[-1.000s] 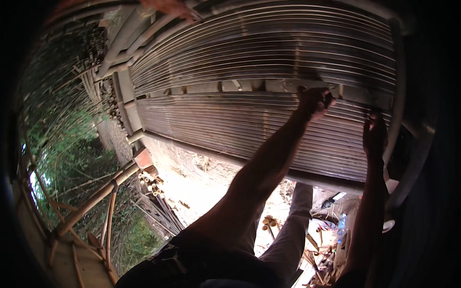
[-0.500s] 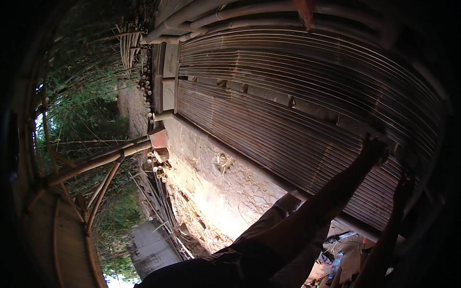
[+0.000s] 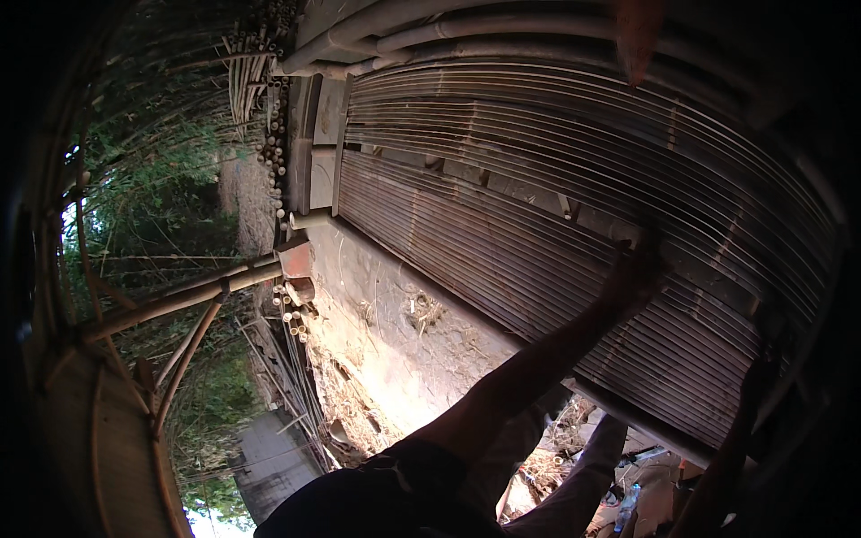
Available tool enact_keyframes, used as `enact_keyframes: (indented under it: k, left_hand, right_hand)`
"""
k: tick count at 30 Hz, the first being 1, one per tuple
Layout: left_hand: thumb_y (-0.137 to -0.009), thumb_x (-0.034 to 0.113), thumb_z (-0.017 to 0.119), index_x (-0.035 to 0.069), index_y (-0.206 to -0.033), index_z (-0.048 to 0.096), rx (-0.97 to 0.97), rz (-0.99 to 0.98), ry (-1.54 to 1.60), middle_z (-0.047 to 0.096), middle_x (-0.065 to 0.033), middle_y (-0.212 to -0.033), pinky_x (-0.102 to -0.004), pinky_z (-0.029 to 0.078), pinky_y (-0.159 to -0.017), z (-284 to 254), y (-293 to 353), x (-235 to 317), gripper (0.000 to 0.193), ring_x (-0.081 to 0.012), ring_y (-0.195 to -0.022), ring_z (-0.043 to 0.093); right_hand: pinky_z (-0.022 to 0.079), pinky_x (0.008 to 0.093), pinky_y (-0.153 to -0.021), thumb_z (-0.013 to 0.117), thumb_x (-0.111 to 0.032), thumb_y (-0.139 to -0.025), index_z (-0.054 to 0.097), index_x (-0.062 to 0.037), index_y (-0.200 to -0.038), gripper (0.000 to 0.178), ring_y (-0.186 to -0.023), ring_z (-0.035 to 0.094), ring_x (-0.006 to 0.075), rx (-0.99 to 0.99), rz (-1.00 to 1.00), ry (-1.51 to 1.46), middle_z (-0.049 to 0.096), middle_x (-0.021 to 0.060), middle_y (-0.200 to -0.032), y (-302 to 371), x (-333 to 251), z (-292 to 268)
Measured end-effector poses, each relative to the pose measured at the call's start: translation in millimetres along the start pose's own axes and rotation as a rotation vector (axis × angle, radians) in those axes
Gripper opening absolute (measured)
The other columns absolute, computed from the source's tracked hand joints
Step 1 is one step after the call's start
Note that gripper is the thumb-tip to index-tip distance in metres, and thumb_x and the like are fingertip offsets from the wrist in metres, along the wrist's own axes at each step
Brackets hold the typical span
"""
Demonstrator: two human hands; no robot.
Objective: The person weaves thin bamboo strips into a larger bamboo frame using their hands. They repeatedly pass the strips through the frame and adjust them to maintain alignment and tension. The process is continuous and methodical, focusing on the interlacing of the strips.
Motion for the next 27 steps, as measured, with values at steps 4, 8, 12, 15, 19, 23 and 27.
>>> enact_keyframes:
  k: [4, 8, 12, 15, 19, 23, 27]
  left_hand:
    - [-0.086, 0.03, 0.068, 0.017, -0.126, 0.055, 0.054, -0.151, -0.048, 0.041, -0.0125, -0.138, -0.0646, 0.02, -0.108, 4.1, -2.5, -47.2, 0.044, -0.0346, -0.136, 0.032]
    - [-0.087, 0.04, 0.065, 0.02, -0.099, 0.063, 0.126, -0.137, -0.364, 0.056, -0.0026, -0.107, -0.0627, 0.022, -0.104, -7.1, 2.6, -61.0, 0.024, -0.0251, -0.113, 0.049]
    - [-0.088, 0.044, 0.065, 0.019, -0.081, 0.067, 0.101, -0.137, -0.297, 0.064, 0.0036, -0.082, -0.0562, 0.02, -0.103, -41.3, 18.9, -104.9, 0.026, -0.0194, -0.093, 0.06]
    - [-0.087, 0.042, 0.067, 0.02, -0.078, 0.067, 0.053, -0.042, -0.278, 0.064, 0.0051, -0.08, -0.0562, 0.019, -0.104, -25.9, -0.5, -68.6, 0.024, -0.0171, -0.086, 0.06]
    - [-0.088, 0.042, 0.066, 0.022, -0.087, 0.069, 0.015, -0.11, -0.295, 0.065, 0.0046, -0.087, -0.0558, 0.017, -0.104, -24.5, 4.1, -80.2, 0.021, -0.0165, -0.096, 0.06]
    - [-0.089, 0.045, 0.065, 0.02, -0.105, 0.064, 0.238, -0.031, -0.21, 0.064, 0.0026, -0.105, -0.0514, 0.026, -0.098, -26.0, -0.5, -1.5, 0.029, -0.0213, -0.105, 0.057]
    - [-0.093, 0.04, 0.06, 0.016, -0.124, 0.054, 0.096, 0.204, 0.028, 0.06, -0.0053, -0.113, -0.0545, 0.036, -0.1, 49.3, -19.0, 91.2, 0.039, -0.0248, -0.109, 0.056]
  right_hand:
    - [0.03, 0.0406, -0.113, 0.043, -0.015, -0.099, 0.043, -0.0109, -0.146, 0.047, -0.137, 0.038, 0.0319, 0.001, 0.17, -0.083, 0.039, 0.0159, -0.149, -6.4, 10.4, 33.0]
    - [0.032, 0.0459, -0.11, 0.052, -0.022, -0.096, 0.046, -0.0043, -0.141, 0.048, -0.133, 0.039, 0.0349, 0.274, 0.057, -0.083, 0.044, 0.0212, -0.142, 29.8, 26.1, -8.9]
    - [0.037, 0.0474, -0.104, 0.056, -0.015, -0.09, 0.052, -0.0031, -0.132, 0.044, -0.124, 0.046, 0.0373, 0.017, 0.404, -0.249, 0.052, 0.0226, -0.131, -27.3, -73.7, -70.8]
    - [0.04, 0.0468, -0.1, 0.059, -0.013, -0.087, 0.055, -0.0026, -0.126, 0.04, -0.119, 0.05, 0.0373, 0.082, 0.632, -0.436, 0.056, 0.0225, -0.124, -6.9, -42.5, -88.9]
    - [0.044, 0.0465, -0.095, 0.06, -0.015, -0.087, 0.054, -0.0023, -0.116, 0.032, -0.113, 0.053, 0.0371, -0.009, 0.62, -0.466, 0.058, 0.0201, -0.117, -8.5, -66.3, -102.3]
    - [0.047, 0.0483, -0.089, 0.061, -0.018, -0.088, 0.05, -0.0042, -0.111, 0.029, -0.106, 0.058, 0.0361, -0.146, 0.631, -0.433, 0.06, 0.0178, -0.109, 23.5, -61.9, -103.8]
    - [0.053, 0.0458, -0.076, 0.06, -0.03, -0.091, 0.059, -0.0085, -0.105, 0.026, -0.09, 0.068, 0.0325, -0.101, 0.498, -0.375, 0.069, 0.0117, -0.091, 25.8, -74.7, -104.9]
Point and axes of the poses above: each hand's wrist, its own y-axis away from the middle knuckle, its own z-axis out of the palm, x = y × z, the point moved 9 cm from there along -y, towards the middle knuckle
